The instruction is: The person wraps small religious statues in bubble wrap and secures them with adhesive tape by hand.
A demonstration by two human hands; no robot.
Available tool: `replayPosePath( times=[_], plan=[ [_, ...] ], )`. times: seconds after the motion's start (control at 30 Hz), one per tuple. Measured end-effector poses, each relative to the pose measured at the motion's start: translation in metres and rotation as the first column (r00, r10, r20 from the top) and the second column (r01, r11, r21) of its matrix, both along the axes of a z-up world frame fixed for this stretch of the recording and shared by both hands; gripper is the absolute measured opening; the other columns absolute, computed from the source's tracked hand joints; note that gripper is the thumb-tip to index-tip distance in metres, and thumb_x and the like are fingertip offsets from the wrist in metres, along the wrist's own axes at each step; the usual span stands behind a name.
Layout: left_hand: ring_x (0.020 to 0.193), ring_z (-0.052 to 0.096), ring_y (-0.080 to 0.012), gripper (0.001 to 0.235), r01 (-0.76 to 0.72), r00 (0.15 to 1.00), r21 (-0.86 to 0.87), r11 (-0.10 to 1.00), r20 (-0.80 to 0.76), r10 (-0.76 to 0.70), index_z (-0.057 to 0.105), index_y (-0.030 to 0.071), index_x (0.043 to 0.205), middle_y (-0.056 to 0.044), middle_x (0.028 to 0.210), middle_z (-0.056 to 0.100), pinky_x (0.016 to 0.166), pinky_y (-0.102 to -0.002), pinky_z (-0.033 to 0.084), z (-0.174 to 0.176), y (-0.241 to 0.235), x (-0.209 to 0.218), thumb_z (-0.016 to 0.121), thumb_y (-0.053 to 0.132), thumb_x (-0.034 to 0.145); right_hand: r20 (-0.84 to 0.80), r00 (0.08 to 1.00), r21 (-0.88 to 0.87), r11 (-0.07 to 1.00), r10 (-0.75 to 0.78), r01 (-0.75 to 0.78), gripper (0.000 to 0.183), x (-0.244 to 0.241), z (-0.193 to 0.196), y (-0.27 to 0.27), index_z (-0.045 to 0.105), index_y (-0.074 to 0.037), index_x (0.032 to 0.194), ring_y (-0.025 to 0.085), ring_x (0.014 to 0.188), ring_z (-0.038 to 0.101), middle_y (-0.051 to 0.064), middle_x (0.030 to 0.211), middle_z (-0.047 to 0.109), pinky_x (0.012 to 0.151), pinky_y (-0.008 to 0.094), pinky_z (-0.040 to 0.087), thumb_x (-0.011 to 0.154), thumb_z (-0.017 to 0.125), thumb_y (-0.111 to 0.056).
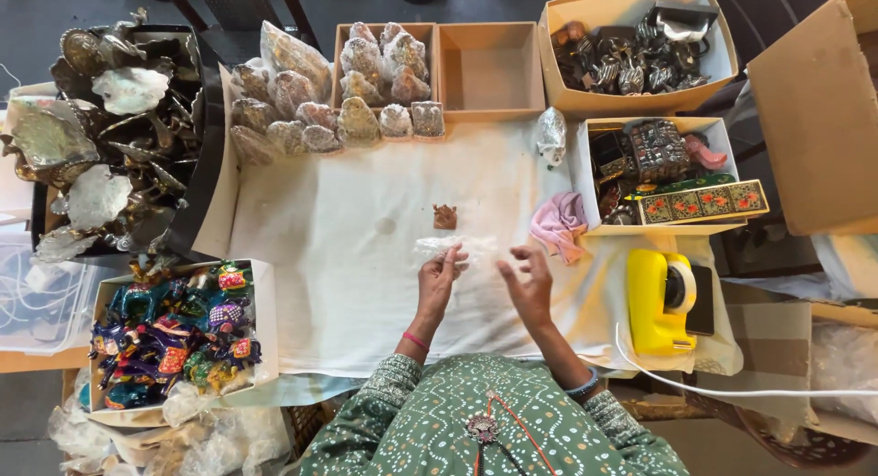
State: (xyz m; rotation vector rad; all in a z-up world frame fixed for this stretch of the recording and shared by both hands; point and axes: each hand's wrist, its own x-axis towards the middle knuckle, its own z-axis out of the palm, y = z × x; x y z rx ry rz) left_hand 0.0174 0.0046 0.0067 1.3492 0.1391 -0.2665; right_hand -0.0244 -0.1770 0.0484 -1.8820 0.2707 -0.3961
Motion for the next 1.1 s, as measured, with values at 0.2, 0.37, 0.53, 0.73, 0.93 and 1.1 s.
replayPosePath(
  times=[0.2,0.37,0.53,0.73,0.93,1.1],
  plan=[
    [0.087,0.073,-0.0137,0.043,-0.05,0.997,-0.074,0.996,-0.054,0.046,0.069,0.001,0.127,-0.01,0.103,0.078,0.076,-0.026,0.056,0.014,0.005,0.003,0.054,0.035,0.106,-0.057,0.985,-0.306,0.937,0.161,-0.171,0.065,0.013,-0.007,0.019,0.06,-0.004,0.129,0.031,0.124,0.056,0.014,0.131,0.057,0.099,0.043,0.049,0.074,0.088,-0.027],
    [0.079,0.073,-0.0143,0.041,-0.019,0.999,-0.153,0.988,-0.042,0.013,0.071,-0.001,0.121,-0.012,0.09,0.078,0.073,-0.029,0.062,0.022,0.021,0.007,0.053,0.033,0.107,-0.112,0.934,-0.406,0.842,0.34,-0.355,0.047,0.029,-0.07,0.013,0.067,-0.007,0.118,0.033,0.123,0.055,0.014,0.132,0.062,0.103,0.043,0.046,0.076,0.084,-0.018],
    [0.075,0.074,-0.0166,0.037,-0.144,0.99,-0.179,0.973,-0.039,0.139,0.072,-0.001,0.114,-0.012,0.087,0.077,0.07,-0.033,0.063,-0.002,0.064,0.024,0.055,0.031,0.107,-0.096,0.888,0.014,0.892,0.45,-0.451,0.017,0.039,-0.08,-0.006,0.072,-0.003,0.106,0.019,0.107,0.066,0.008,0.112,0.073,0.092,0.032,0.054,0.09,0.071,-0.009],
    [0.085,0.076,-0.0186,0.032,-0.228,0.966,-0.301,0.926,-0.191,0.176,0.069,0.005,0.109,-0.008,0.095,0.077,0.077,-0.036,0.063,0.021,0.078,0.027,0.057,0.035,0.103,-0.22,0.822,0.41,0.815,0.525,-0.411,0.015,0.039,-0.042,-0.013,0.07,0.0,0.103,0.008,0.073,0.065,0.002,0.079,0.069,0.067,0.024,0.054,0.096,0.069,-0.013],
    [0.095,0.074,-0.0165,0.023,-0.062,0.972,-0.281,0.958,-0.233,-0.006,0.069,0.011,0.111,-0.004,0.103,0.078,0.081,-0.034,0.062,0.002,0.047,0.008,0.066,0.028,0.097,-0.277,0.83,0.499,0.811,0.485,-0.307,0.015,0.035,-0.04,-0.013,0.072,-0.001,0.095,0.006,0.061,0.055,-0.001,0.071,0.064,0.055,0.023,0.045,0.094,0.074,-0.016],
    [0.089,0.075,-0.0185,0.022,-0.111,0.976,-0.258,0.96,-0.209,0.057,0.072,0.006,0.106,-0.007,0.099,0.077,0.077,-0.033,0.061,-0.019,0.049,0.009,0.07,0.027,0.098,-0.251,0.842,0.482,0.816,0.478,-0.32,0.013,0.03,-0.067,-0.024,0.075,-0.001,0.099,0.005,0.063,0.051,-0.002,0.074,0.063,0.055,0.023,0.041,0.093,0.075,-0.013]
  ],
)
